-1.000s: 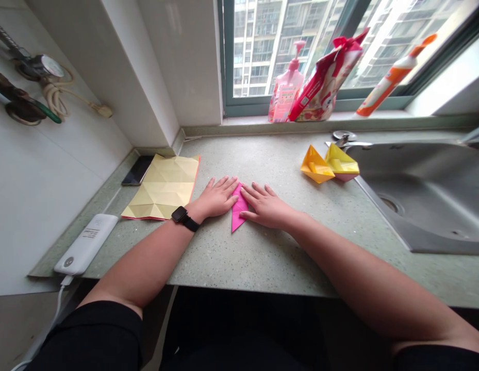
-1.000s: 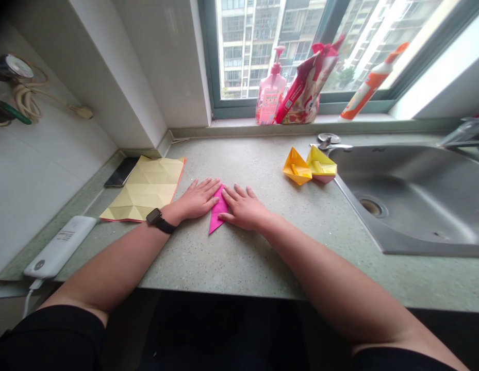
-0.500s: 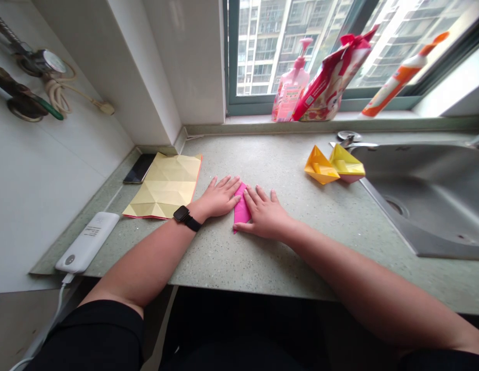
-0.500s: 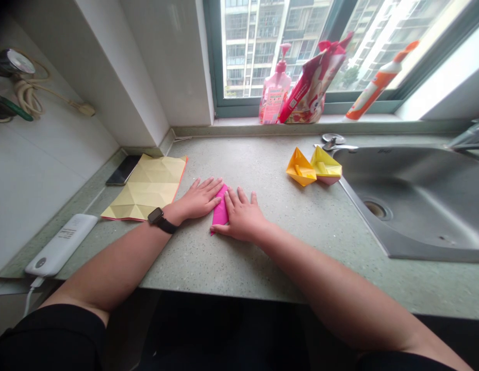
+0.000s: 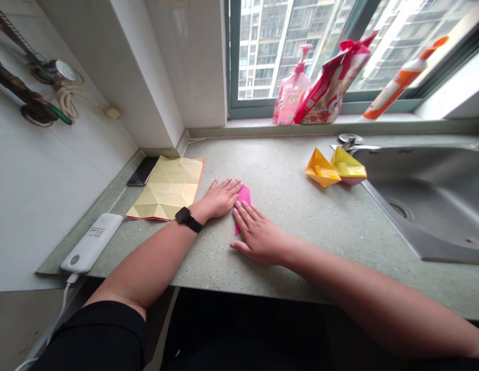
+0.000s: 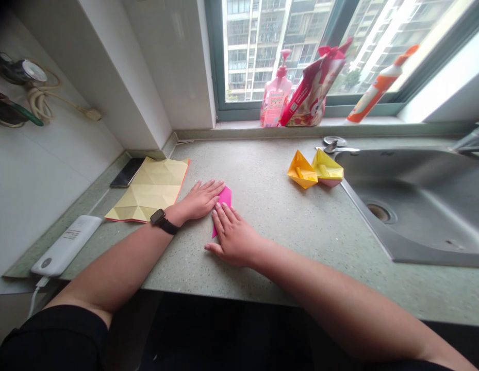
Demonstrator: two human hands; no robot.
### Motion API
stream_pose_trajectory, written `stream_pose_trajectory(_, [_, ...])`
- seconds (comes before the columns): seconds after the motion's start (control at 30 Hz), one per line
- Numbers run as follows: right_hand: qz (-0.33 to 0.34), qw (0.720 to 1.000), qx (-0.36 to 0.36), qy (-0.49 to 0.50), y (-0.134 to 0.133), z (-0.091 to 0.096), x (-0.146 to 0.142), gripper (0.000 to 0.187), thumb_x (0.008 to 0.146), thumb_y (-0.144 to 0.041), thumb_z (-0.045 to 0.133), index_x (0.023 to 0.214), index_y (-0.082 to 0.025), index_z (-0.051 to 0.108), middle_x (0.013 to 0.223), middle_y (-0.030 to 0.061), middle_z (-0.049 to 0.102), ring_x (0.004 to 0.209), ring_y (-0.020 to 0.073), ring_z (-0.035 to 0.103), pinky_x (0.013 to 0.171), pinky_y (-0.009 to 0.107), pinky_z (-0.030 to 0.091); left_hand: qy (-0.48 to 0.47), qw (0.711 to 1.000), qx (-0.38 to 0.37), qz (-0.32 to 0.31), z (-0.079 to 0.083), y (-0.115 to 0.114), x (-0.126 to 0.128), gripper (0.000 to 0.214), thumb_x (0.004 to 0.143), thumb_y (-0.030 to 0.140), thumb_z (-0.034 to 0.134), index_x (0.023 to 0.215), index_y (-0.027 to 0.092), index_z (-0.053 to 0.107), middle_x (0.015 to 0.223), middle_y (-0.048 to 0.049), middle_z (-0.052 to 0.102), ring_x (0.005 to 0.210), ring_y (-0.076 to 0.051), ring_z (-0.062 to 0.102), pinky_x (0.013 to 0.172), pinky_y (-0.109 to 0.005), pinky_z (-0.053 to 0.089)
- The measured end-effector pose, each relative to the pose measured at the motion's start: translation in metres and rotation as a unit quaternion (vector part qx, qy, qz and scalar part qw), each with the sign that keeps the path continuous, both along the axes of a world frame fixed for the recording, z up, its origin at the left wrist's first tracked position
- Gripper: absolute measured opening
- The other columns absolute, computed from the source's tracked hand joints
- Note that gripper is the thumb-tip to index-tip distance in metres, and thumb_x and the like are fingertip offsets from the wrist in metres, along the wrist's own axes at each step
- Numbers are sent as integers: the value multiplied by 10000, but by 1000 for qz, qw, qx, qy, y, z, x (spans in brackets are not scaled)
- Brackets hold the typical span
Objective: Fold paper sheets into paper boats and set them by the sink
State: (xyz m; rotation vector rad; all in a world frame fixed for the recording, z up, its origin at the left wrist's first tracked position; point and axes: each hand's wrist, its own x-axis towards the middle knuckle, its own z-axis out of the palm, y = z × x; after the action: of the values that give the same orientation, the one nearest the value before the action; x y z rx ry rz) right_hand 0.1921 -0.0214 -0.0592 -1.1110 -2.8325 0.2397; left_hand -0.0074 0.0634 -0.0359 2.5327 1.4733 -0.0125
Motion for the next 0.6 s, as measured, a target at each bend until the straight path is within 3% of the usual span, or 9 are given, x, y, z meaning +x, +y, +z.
stream_pose_trajectory(0.13, [56, 997, -52, 23, -16, 20, 2, 1029, 1024, -783, 493, 1675, 11, 426, 1766, 283, 298, 1680, 427, 241, 1362, 568, 289, -5, 1000, 3, 5, -1, 1, 0, 628, 1143, 375, 215, 1760, 285, 295, 1833, -11, 259, 1718, -279, 200, 1387, -639, 102])
stream_pose_trajectory(0.17, [89, 993, -71, 41, -17, 27, 3, 953, 1028, -761, 521, 1646, -36, 505, 1745, 252, 385, 1661, 409, 315, 1347, 549, 336, -5, 1000, 5, 4, -1, 1, 0, 624, 1146, 378, 214, 1759, 295, 299, 1832, -7, 263, 1716, -279, 205, 1387, -638, 103])
stream_pose_trajectory(0.23, [186, 971, -117, 91, -12, 41, 7, 604, 1091, -630, 518, 1454, -202, 744, 1588, 121, 652, 1522, 296, 569, 1266, 441, 473, -7, 1000, 7, 2, -2, 2, -1, 618, 1151, 385, 215, 1758, 310, 298, 1832, -2, 261, 1715, -279, 209, 1387, -637, 101])
stream_pose_trajectory(0.27, [192, 966, -117, 129, -5, 46, 10, 472, 1135, -524, 467, 1326, -271, 817, 1461, 55, 755, 1415, 236, 668, 1216, 399, 522, -8, 1000, 7, 1, -3, 2, -1, 617, 1153, 394, 218, 1760, 311, 293, 1834, -2, 257, 1716, -280, 206, 1387, -635, 101])
stream_pose_trajectory(0.3, [154, 968, -87, 176, 4, 50, 12, 446, 1151, -446, 441, 1250, -285, 844, 1366, 34, 805, 1339, 212, 715, 1190, 391, 544, -8, 1000, 8, 0, -3, 2, -1, 617, 1155, 405, 220, 1761, 312, 288, 1835, -4, 254, 1717, -280, 201, 1387, -632, 102])
stream_pose_trajectory(0.37, [31, 971, 9, 238, 25, 49, 18, 414, 1135, -354, 453, 1280, -264, 831, 1351, 53, 810, 1341, 239, 710, 1210, 454, 530, -10, 1000, 9, -1, -4, 2, -2, 617, 1158, 421, 221, 1762, 313, 286, 1835, -6, 255, 1719, -279, 195, 1388, -627, 102])
stream_pose_trajectory(0.43, [-79, 968, 58, 230, 45, 41, 24, 407, 1116, -303, 468, 1332, -245, 809, 1372, 77, 798, 1337, 268, 712, 1201, 495, 535, -12, 1000, 9, -3, -4, 2, -2, 615, 1159, 420, 213, 1761, 312, 290, 1832, -8, 268, 1719, -277, 197, 1389, -626, 98])
stream_pose_trajectory(0.5, [-121, 974, 62, 179, 59, 30, 28, 397, 1093, -302, 514, 1367, -223, 790, 1410, 89, 778, 1373, 292, 689, 1212, 517, 526, -12, 1000, 8, -3, -4, 2, -2, 616, 1158, 405, 211, 1760, 301, 292, 1829, -12, 279, 1718, -276, 200, 1389, -628, 95])
stream_pose_trajectory(0.6, [-115, 988, 42, 97, 65, 18, 29, 374, 1057, -332, 600, 1363, -227, 788, 1473, 80, 743, 1438, 324, 639, 1244, 551, 486, -10, 1000, 5, -1, -3, 2, -2, 621, 1153, 398, 221, 1759, 281, 298, 1829, -19, 276, 1719, -275, 197, 1390, -628, 98])
